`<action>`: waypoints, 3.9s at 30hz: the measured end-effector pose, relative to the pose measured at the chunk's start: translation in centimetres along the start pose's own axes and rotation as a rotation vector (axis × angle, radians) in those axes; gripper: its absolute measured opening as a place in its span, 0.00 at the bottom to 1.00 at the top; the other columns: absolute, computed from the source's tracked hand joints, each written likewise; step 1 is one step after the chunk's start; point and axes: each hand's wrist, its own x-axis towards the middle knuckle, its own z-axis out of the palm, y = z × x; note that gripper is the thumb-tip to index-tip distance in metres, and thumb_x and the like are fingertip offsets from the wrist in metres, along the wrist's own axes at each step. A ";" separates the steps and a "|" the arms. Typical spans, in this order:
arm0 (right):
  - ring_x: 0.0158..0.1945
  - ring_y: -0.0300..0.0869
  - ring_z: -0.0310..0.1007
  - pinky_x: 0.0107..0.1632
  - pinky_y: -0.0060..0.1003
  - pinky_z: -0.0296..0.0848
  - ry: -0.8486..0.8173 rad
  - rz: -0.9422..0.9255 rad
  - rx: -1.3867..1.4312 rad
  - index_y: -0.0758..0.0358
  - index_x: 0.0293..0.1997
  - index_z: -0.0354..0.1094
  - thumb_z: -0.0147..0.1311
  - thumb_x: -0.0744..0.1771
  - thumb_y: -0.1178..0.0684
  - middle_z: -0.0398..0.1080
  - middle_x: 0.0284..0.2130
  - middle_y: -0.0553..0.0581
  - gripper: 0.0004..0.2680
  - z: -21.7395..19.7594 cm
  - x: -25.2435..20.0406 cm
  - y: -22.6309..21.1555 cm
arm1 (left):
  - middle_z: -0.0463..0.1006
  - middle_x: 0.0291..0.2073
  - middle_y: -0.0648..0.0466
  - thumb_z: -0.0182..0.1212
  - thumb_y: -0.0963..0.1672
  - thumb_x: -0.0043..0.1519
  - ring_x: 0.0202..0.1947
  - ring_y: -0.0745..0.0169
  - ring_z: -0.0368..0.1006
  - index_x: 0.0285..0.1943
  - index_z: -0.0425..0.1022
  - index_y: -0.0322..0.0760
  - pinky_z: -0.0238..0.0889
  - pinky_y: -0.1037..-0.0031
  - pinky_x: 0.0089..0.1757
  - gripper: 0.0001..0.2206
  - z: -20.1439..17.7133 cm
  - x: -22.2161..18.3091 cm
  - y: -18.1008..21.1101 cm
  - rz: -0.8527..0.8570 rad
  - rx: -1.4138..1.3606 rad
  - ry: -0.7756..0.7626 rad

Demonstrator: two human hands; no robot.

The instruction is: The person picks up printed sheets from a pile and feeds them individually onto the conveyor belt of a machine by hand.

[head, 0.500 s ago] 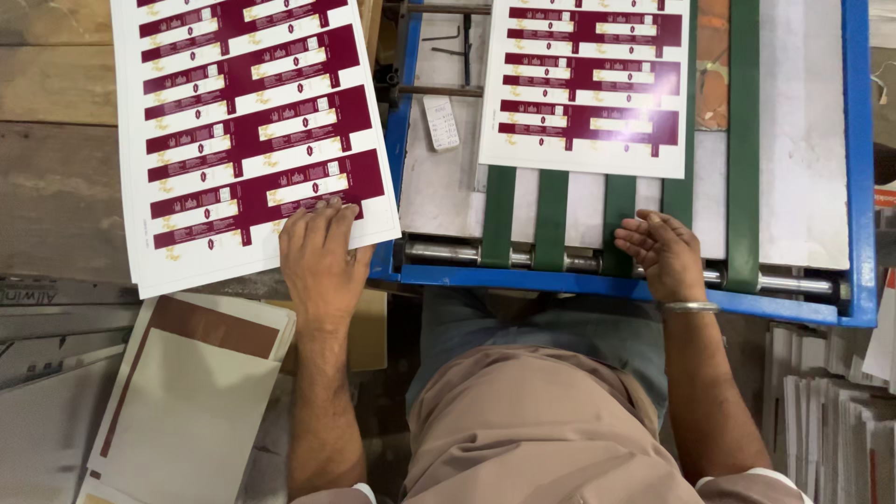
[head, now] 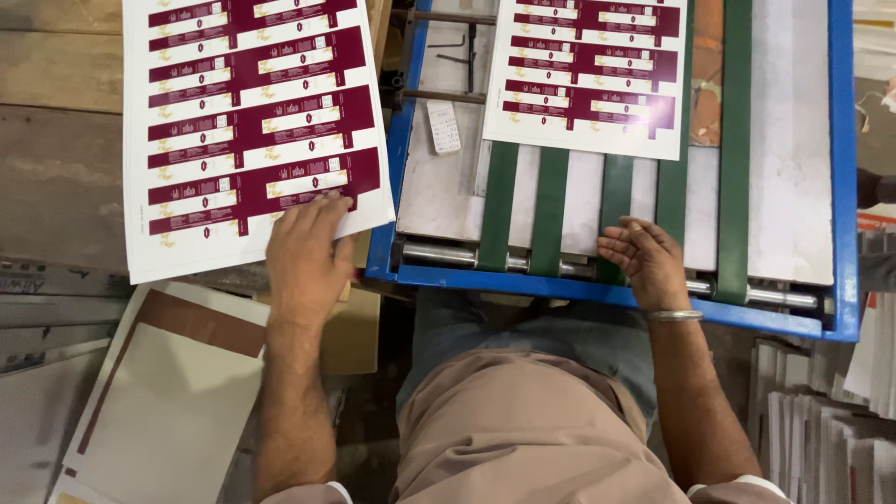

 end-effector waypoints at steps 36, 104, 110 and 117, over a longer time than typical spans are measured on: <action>0.59 0.51 0.77 0.63 0.47 0.83 0.253 -0.353 0.330 0.71 0.68 0.56 0.45 0.71 0.68 0.70 0.59 0.64 0.15 -4.0 2.0 -2.6 | 0.77 0.60 0.42 0.68 0.43 0.61 0.62 0.47 0.70 0.62 0.75 0.30 0.62 0.58 0.60 0.21 1.0 1.2 1.8 0.143 0.158 0.042; 0.48 0.51 0.78 0.53 0.43 0.80 0.138 0.011 0.071 0.71 0.56 0.63 0.50 0.72 0.52 0.73 0.45 0.65 0.11 -2.3 -0.4 2.1 | 0.74 0.62 0.43 0.72 0.51 0.58 0.65 0.44 0.66 0.59 0.78 0.33 0.56 0.53 0.63 0.25 0.6 0.6 0.8 0.008 0.015 0.098; 0.46 0.50 0.78 0.51 0.43 0.80 0.090 0.003 0.036 0.71 0.57 0.64 0.49 0.71 0.54 0.74 0.44 0.65 0.11 -0.6 -2.6 3.5 | 0.77 0.60 0.44 0.72 0.50 0.58 0.64 0.44 0.67 0.58 0.79 0.34 0.58 0.53 0.62 0.23 1.0 0.4 0.7 0.011 0.048 0.127; 0.45 0.49 0.79 0.48 0.42 0.80 0.006 0.060 0.059 0.71 0.57 0.66 0.50 0.71 0.54 0.75 0.44 0.63 0.11 0.9 -4.4 5.5 | 0.79 0.58 0.47 0.73 0.46 0.53 0.60 0.47 0.71 0.57 0.79 0.35 0.63 0.56 0.59 0.23 0.5 0.3 0.6 0.059 0.016 0.144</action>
